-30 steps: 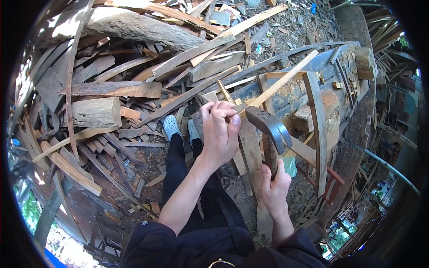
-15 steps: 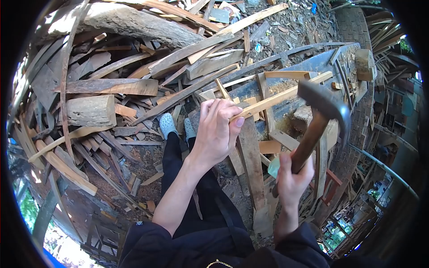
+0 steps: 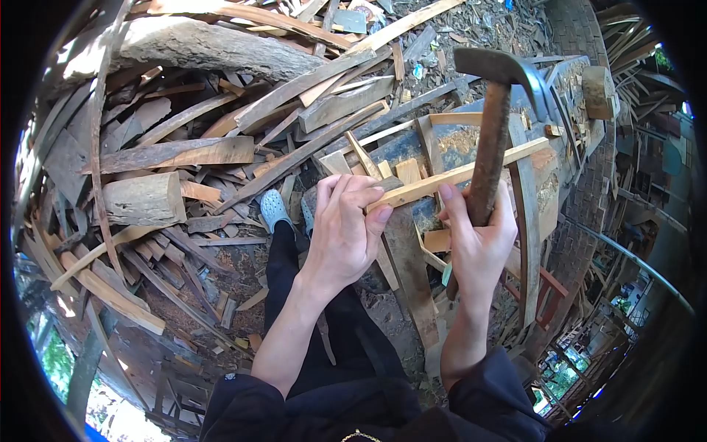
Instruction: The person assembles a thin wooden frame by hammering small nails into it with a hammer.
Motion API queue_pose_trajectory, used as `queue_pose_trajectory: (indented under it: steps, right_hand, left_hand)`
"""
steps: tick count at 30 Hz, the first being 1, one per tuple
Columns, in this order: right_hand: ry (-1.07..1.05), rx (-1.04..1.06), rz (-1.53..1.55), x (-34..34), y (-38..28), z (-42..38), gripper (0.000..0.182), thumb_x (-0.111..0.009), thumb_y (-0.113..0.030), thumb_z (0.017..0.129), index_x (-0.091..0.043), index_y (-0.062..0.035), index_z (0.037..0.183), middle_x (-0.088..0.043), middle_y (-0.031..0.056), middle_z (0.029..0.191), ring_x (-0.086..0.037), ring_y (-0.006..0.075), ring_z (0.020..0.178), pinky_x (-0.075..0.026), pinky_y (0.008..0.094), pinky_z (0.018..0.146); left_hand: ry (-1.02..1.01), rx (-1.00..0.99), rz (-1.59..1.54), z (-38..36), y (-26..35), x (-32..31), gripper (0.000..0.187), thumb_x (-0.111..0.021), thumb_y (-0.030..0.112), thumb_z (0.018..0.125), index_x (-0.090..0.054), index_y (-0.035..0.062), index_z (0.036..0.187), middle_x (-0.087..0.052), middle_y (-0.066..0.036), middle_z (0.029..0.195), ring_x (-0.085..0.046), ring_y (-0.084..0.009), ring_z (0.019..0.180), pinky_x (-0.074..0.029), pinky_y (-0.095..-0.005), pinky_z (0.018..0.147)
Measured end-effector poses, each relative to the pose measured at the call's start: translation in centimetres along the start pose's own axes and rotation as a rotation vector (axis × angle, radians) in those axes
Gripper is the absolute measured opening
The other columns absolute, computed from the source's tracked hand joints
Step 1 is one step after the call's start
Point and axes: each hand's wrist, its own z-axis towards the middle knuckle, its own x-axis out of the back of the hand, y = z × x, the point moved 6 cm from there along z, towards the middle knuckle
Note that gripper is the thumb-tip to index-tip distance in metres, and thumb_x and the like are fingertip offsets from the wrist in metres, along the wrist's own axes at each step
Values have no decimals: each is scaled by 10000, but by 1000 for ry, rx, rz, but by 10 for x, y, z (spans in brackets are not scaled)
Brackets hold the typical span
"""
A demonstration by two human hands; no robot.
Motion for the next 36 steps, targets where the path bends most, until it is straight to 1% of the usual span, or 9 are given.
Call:
queue_pose_trajectory:
  steps: [2, 3, 5, 11, 17, 19, 22, 26, 36]
  right_hand:
    - [4, 45, 59, -6, -2, 2, 244, -805, -145, 945, -606, -6, 926, -648, 36, 685, -547, 61, 612, -448, 265, 567]
    - [2, 42, 60, -6, -3, 3, 244, -805, -145, 945, -606, -6, 926, -648, 36, 685, -547, 61, 612, -448, 265, 567]
    - [-54, -17, 18, -8, -3, 5, 223, -797, -141, 950, -630, 7, 946, -703, 72, 741, -591, 77, 649, -481, 273, 610]
    - [-45, -16, -21, -9, -4, 6, 210, -793, -143, 952, -645, 5, 937, -700, 76, 741, -583, 85, 644, -480, 282, 613]
    - [-56, -18, -12, -13, -6, 6, 202, -791, -140, 951, -652, 6, 943, -671, 55, 726, -550, 84, 641, -471, 281, 614]
    - [-57, -15, -3, -14, -6, 6, 199, -789, -138, 953, -652, 6, 945, -667, 50, 728, -544, 81, 645, -466, 277, 615]
    - [-63, -26, 20, -15, -5, 6, 195, -785, -134, 956, -649, 5, 943, -659, 41, 729, -532, 74, 652, -455, 268, 613]
    - [-73, -63, 110, -16, 1, 7, 208, -784, -134, 958, -630, 1, 924, -640, 32, 725, -510, 70, 650, -436, 263, 603]
    - [-53, -30, 143, -14, 6, 3, 205, -780, -112, 961, -611, -1, 927, -599, 16, 704, -481, 64, 641, -416, 266, 582]
  left_hand:
    - [2, 9, -5, -1, -1, 0, 294, -663, 133, 1015, -430, 68, 1181, -658, -160, 1079, -654, -351, 962, -430, -509, 955]
    - [-4, 21, -30, -2, -3, 0, 305, -663, 140, 1017, -413, 64, 1175, -661, -179, 1099, -656, -357, 970, -426, -521, 961]
    - [-11, 34, -55, -4, -5, -1, 317, -663, 147, 1018, -397, 60, 1168, -663, -198, 1119, -658, -362, 978, -422, -533, 967]
    - [8, 40, -91, -4, -3, 0, 306, -626, 194, 1045, -378, 53, 1157, -661, -234, 1161, -662, -377, 1006, -408, -556, 987]
    - [-2, 97, -138, -3, -5, -2, 236, -570, 155, 1060, -378, 60, 1158, -645, -221, 1134, -641, -369, 994, -393, -538, 1005]
    - [22, 108, -173, -4, -6, -2, 204, -542, 139, 1061, -377, 65, 1157, -629, -207, 1095, -618, -356, 956, -383, -515, 1003]
    - [36, 97, -194, -2, -5, -3, 197, -532, 133, 1059, -371, 68, 1155, -617, -198, 1069, -599, -344, 921, -374, -497, 994]
    - [34, 99, -208, -4, -7, -5, 203, -530, 124, 1057, -359, 69, 1151, -607, -198, 1067, -591, -340, 925, -372, -495, 987]
    - [36, 48, -198, -2, -5, -7, 207, -522, 99, 1049, -343, 75, 1149, -593, -199, 1073, -577, -338, 940, -376, -501, 953]
